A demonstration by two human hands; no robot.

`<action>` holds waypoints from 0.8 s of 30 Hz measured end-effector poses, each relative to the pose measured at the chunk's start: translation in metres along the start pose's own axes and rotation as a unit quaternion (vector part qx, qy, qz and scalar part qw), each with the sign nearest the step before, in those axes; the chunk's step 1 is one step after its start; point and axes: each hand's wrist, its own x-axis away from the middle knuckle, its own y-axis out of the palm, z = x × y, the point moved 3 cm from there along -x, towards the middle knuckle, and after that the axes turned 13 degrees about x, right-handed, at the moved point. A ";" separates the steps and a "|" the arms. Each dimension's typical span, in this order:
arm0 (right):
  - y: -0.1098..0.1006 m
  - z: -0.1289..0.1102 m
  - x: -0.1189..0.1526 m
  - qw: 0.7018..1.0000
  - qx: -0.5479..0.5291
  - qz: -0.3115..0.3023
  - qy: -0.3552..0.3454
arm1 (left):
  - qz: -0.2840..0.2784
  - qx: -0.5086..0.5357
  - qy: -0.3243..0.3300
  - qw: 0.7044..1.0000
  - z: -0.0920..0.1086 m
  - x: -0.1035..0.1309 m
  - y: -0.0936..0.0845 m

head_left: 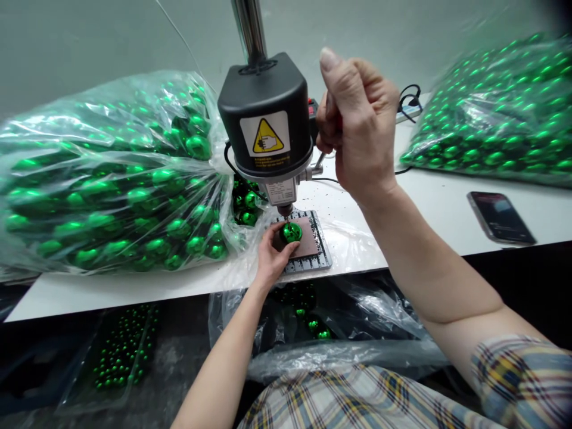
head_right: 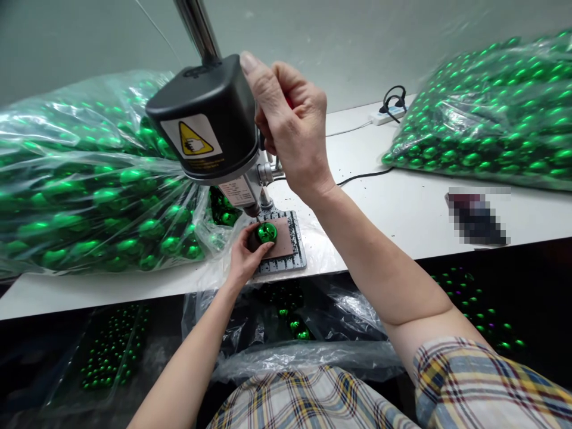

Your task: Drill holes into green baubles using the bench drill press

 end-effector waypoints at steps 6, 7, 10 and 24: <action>-0.001 0.002 -0.002 1.000 0.006 -0.012 0.010 | 0.005 0.022 -0.012 1.000 0.005 0.001 0.002; -0.001 0.002 -0.001 1.000 0.008 -0.013 0.010 | 0.004 0.025 -0.013 1.000 0.006 0.001 0.002; -0.002 -0.001 0.003 1.000 -0.023 0.000 -0.019 | 0.004 0.030 -0.014 0.999 0.007 0.001 0.002; -0.011 -0.001 0.057 0.990 0.022 0.062 -0.121 | 0.016 0.013 -0.002 1.000 0.001 0.001 0.001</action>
